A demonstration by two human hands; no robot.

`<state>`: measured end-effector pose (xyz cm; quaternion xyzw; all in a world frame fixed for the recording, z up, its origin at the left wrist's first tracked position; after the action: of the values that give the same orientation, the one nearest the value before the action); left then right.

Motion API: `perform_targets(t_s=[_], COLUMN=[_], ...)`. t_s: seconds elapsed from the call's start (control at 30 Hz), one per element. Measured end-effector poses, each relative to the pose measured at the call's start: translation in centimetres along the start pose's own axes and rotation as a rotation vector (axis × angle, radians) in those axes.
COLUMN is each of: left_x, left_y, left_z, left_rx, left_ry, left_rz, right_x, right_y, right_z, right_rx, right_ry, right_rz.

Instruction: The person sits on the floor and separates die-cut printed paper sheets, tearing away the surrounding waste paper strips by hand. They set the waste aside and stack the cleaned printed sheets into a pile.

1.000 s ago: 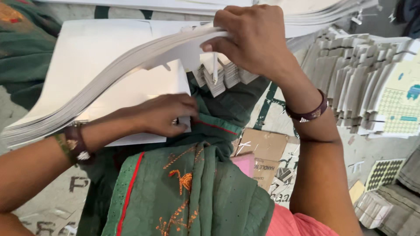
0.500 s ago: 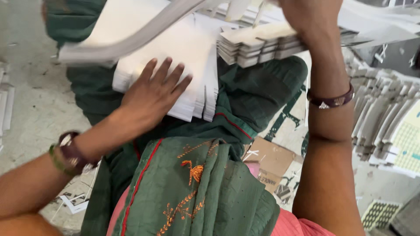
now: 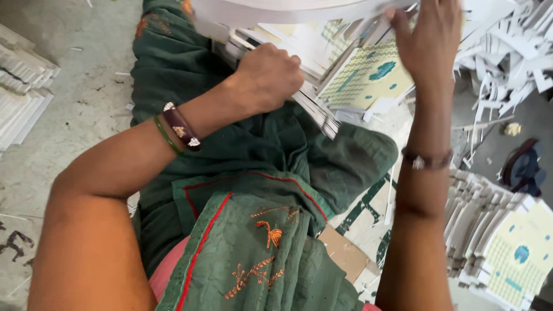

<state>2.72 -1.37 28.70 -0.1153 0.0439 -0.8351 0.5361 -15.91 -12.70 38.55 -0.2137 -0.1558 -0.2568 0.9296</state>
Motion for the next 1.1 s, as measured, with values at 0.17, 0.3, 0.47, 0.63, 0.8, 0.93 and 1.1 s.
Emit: perform_targets(t_s=[0.17,0.3,0.47,0.63,0.8,0.93,1.1], left_x=[1.8,0.7,-6.7,-4.2,-5.8,-7.3,-7.0], left_y=[0.8,1.2,8.4,16.3,17.3,17.1,16.5], left_z=[0.3,2.6,7.7,0.2,-3.8,-4.7,-4.5], left_rx=[-0.055,-0.083,-0.513,-0.984,-1.278,-1.519,-1.479], left_ry=[0.03,0.031,-0.693,-0.55,-0.624,-0.514,-0.515], left_rz=[0.048,-0.031,0.085,0.551,0.429,0.322,0.351], right_x=[-2.9,-2.4,-3.6,-4.0,-4.0,-3.6,-2.1], right_y=[10.2,15.5,15.5,17.2,18.2,17.4,17.7], right_z=[0.4,-0.7,-1.9,-1.0,-0.9,-0.9,-2.2], right_rx=[0.844,0.681,0.749,0.69,0.688,0.682,0.824], right_ry=[0.412,0.314,0.312,0.322,0.369,0.451,0.744], right_rz=[-0.193,-0.218,-0.252,-0.089,-0.173,-0.19,-0.023])
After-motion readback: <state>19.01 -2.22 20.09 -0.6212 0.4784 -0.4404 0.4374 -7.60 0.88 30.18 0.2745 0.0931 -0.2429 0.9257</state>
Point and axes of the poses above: each hand's wrist, its own x-axis towards the middle knuckle, its own z-axis out of the back of the hand, y = z × x, the point moved 6 cm from there along x, towards the middle knuckle, and after that the axes turned 11 degrees about z, right-handed, at the moved point
